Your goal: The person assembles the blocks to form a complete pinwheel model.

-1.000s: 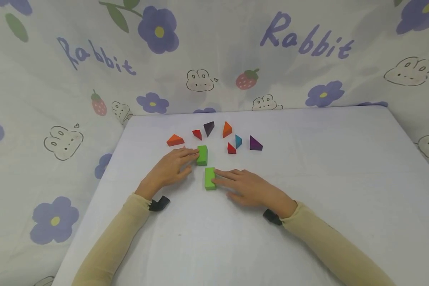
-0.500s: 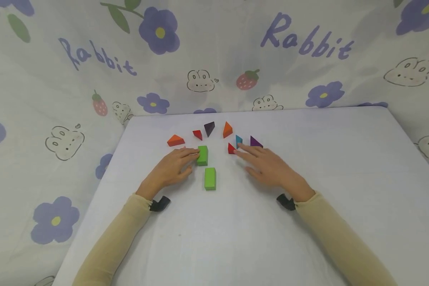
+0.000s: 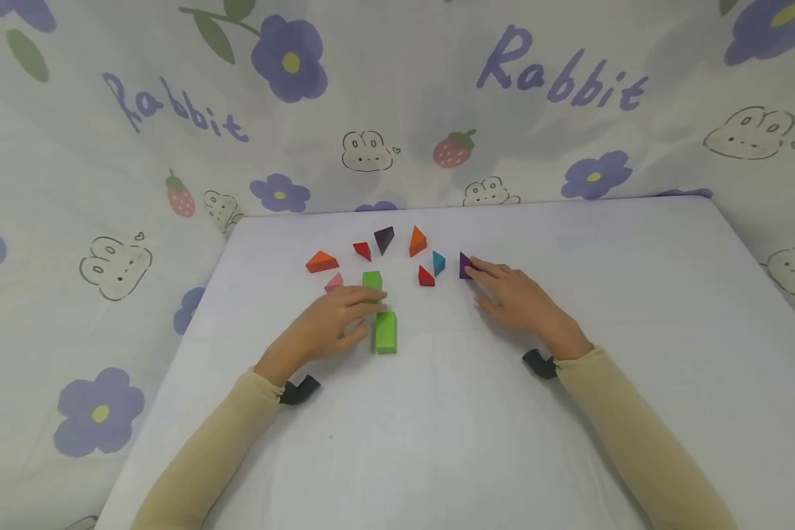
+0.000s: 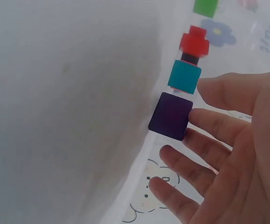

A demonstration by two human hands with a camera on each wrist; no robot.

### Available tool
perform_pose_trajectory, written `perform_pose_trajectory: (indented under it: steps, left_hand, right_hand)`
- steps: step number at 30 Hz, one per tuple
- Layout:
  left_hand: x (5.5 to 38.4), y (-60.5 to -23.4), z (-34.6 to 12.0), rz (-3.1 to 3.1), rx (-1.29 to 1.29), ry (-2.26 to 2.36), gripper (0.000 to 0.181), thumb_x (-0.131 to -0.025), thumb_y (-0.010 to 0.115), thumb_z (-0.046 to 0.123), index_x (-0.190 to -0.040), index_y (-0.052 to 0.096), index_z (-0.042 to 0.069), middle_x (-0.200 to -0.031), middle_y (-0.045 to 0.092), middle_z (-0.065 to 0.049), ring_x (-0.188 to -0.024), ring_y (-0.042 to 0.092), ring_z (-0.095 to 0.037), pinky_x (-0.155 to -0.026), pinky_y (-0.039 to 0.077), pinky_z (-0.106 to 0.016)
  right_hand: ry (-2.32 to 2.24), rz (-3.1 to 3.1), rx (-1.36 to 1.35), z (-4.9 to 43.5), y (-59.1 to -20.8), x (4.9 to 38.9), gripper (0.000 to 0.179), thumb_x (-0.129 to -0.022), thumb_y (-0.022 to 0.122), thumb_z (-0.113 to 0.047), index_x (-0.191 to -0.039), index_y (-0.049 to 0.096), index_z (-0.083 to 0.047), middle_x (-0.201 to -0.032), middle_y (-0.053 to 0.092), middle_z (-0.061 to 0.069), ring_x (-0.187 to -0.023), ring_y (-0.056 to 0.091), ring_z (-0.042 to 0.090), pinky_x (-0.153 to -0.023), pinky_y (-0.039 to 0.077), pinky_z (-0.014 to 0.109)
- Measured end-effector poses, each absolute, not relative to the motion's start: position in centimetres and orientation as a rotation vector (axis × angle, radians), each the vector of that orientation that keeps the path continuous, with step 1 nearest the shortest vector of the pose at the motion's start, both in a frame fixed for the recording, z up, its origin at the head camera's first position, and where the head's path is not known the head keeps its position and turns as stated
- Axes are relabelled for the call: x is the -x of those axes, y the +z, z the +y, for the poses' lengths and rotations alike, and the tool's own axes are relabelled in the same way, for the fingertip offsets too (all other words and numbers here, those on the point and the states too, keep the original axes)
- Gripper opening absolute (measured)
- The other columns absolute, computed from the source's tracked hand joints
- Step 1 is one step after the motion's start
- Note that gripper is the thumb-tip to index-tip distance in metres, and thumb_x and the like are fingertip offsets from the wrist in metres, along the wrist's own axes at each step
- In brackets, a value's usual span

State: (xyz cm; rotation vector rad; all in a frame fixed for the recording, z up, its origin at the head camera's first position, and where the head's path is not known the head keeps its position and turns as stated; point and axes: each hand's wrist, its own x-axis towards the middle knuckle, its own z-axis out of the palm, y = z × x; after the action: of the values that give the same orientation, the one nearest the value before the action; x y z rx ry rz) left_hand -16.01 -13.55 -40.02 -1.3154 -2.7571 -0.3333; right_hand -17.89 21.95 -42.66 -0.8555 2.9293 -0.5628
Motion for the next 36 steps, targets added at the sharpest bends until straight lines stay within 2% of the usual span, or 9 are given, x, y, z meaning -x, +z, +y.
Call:
perform_pose_trajectory:
  steps: [4,11,25,31,36]
  left_hand:
    - [14.8,-39.6,-12.5,-2.76,1.405,-0.343,0.035,-0.093,0.054,0.019,-0.124,0.069,0.012,-0.135,0.06,-0.001,-0.125,0.056,-0.02,-0.108,0.044,-0.037]
    - [14.3,-39.5,-12.3,-2.786,1.409,-0.278,0.03,-0.092,0.058,0.019,-0.116,0.073,0.008,-0.126,0.066,-0.004,-0.117,0.062,-0.021,-0.103,0.049,-0.035]
    - [14.6,-39.7,-13.5,-2.782,1.395,-0.279,0.028,-0.09,0.061,0.018,-0.113,0.074,0.009,-0.126,0.066,-0.004,-0.119,0.062,-0.022,-0.104,0.049,-0.036]
    - [14.7,-39.5,-13.8,-2.819,1.366,-0.327,0.029,-0.092,0.059,0.02,-0.116,0.073,0.01,-0.129,0.065,-0.003,-0.121,0.06,-0.022,-0.105,0.048,-0.037]
    - [15.6,-39.6,-14.7,-2.847,1.237,-0.404,0.034,-0.096,0.058,0.022,-0.127,0.066,0.009,-0.136,0.059,-0.004,-0.128,0.053,-0.021,-0.109,0.044,-0.038]
  right_hand:
    - [-0.564,2.929,0.844,21.9,-42.7,17.8,0.058,-0.095,0.061,-0.018,-0.148,0.042,-0.007,-0.157,0.034,0.015,-0.138,0.039,0.039,-0.108,0.038,0.06]
    - [-0.585,2.92,0.83,21.7,-42.5,17.7,0.057,-0.095,0.061,-0.017,-0.148,0.042,-0.006,-0.157,0.034,0.016,-0.137,0.04,0.041,-0.107,0.038,0.061]
    - [-0.587,2.895,0.801,21.8,-42.3,17.8,0.058,-0.096,0.06,-0.017,-0.149,0.04,-0.007,-0.158,0.033,0.015,-0.14,0.038,0.04,-0.111,0.034,0.061]
    - [-0.59,2.883,0.788,21.9,-42.4,17.8,0.058,-0.096,0.06,-0.017,-0.15,0.039,-0.008,-0.158,0.032,0.014,-0.14,0.038,0.04,-0.11,0.035,0.061]
    - [-0.587,2.878,0.787,21.8,-42.3,17.8,0.058,-0.097,0.059,-0.018,-0.15,0.039,-0.008,-0.159,0.031,0.015,-0.14,0.038,0.04,-0.111,0.035,0.061]
